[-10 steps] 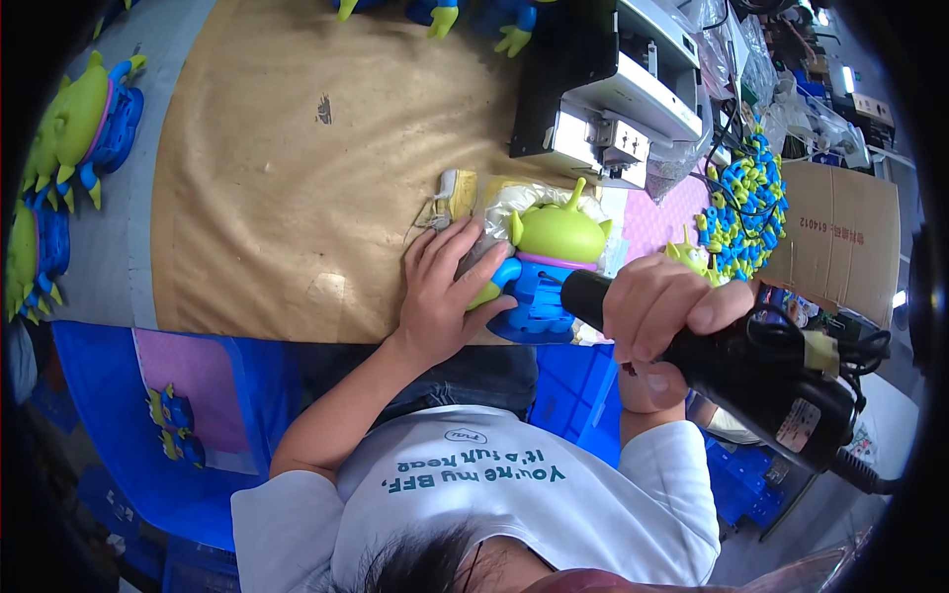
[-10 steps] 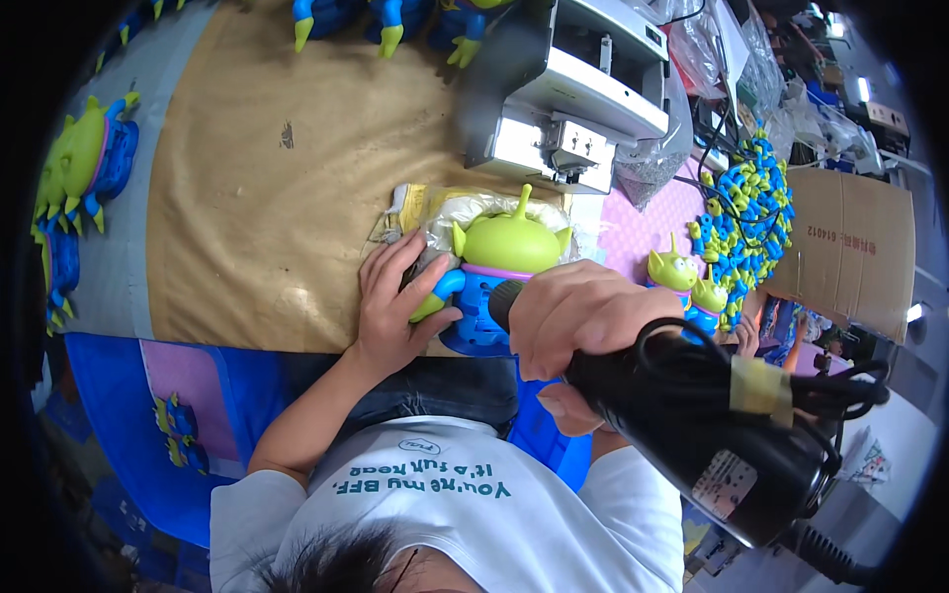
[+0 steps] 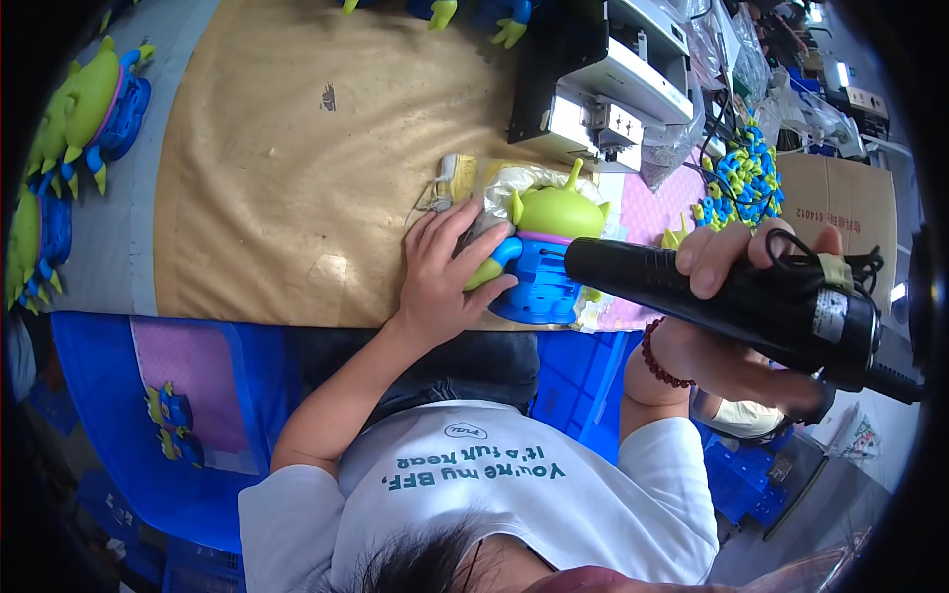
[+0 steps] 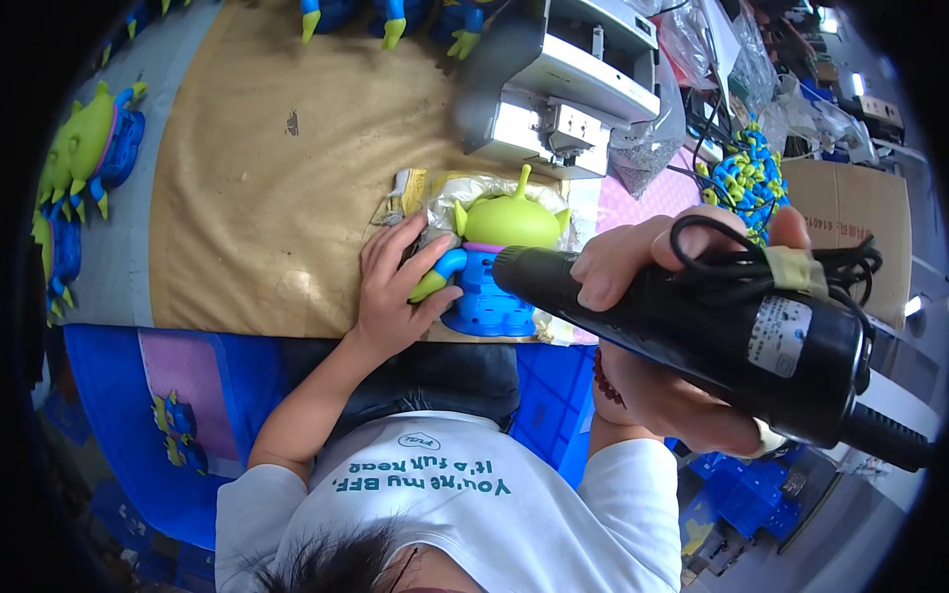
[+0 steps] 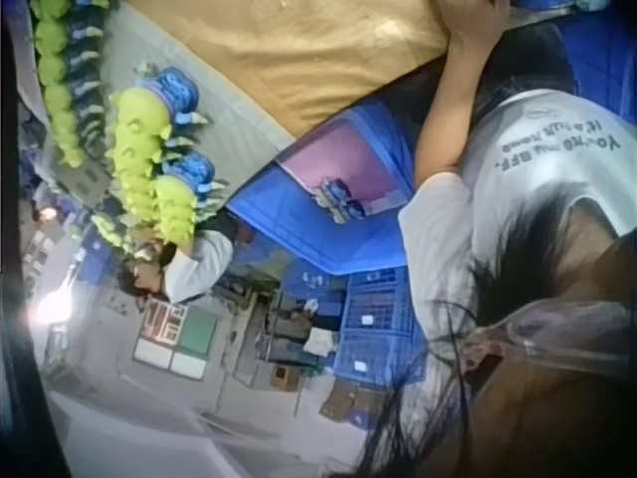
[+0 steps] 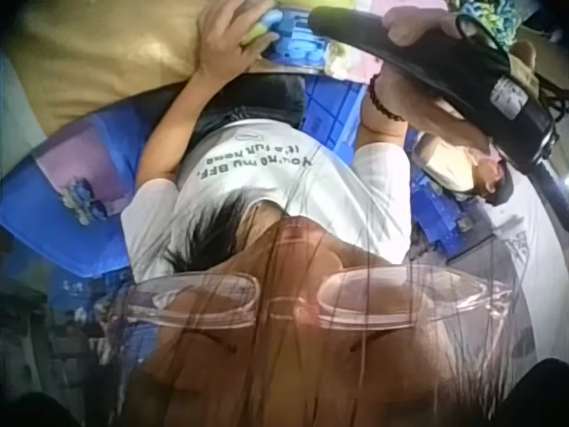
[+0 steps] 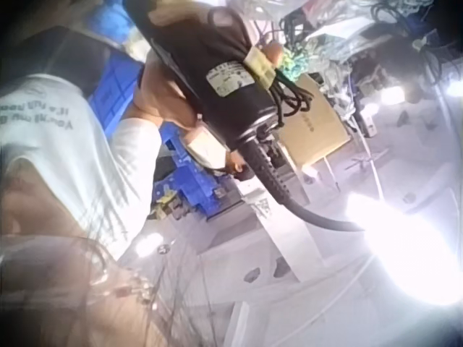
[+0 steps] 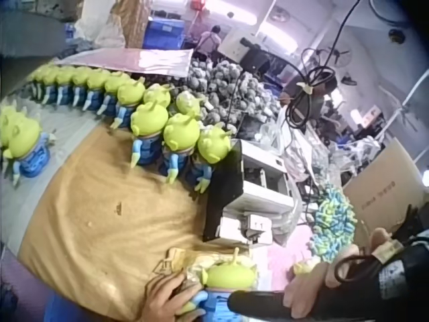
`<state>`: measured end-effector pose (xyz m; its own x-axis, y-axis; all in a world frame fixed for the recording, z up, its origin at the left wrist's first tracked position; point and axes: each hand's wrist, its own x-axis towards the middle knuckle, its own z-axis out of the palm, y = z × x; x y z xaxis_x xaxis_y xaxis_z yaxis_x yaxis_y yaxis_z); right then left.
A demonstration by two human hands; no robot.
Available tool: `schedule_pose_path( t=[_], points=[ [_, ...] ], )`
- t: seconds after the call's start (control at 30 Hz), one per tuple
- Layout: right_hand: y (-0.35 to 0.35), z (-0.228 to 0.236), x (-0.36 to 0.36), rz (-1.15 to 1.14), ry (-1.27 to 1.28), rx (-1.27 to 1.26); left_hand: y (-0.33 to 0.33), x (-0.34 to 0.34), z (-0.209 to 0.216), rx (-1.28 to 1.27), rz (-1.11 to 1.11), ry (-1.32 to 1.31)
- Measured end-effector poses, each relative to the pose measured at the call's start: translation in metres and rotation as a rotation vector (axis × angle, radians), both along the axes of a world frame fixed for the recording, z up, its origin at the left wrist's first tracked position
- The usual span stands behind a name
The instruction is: The worker is using a heat gun to process and clean green alien-like toy figurines on an assembly line.
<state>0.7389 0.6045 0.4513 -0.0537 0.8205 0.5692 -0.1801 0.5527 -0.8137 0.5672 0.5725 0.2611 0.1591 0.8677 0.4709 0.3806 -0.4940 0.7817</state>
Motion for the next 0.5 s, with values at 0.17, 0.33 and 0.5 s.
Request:
schedule_pose_path(
  t=[0.17, 0.33, 0.5],
  points=[
    [0.007, 0.001, 0.002, 0.139, 0.038, 0.082, 0.000, 0.001, 0.000, 0.011, 0.019, 0.002],
    [0.010, 0.004, 0.006, 0.267, -0.010, 0.066, 0.001, 0.001, 0.000, 0.006, 0.021, 0.001],
    [0.032, 0.006, 0.012, 0.651, -0.037, 0.007, 0.002, 0.000, 0.002, -0.027, -0.011, -0.003]
  ],
)
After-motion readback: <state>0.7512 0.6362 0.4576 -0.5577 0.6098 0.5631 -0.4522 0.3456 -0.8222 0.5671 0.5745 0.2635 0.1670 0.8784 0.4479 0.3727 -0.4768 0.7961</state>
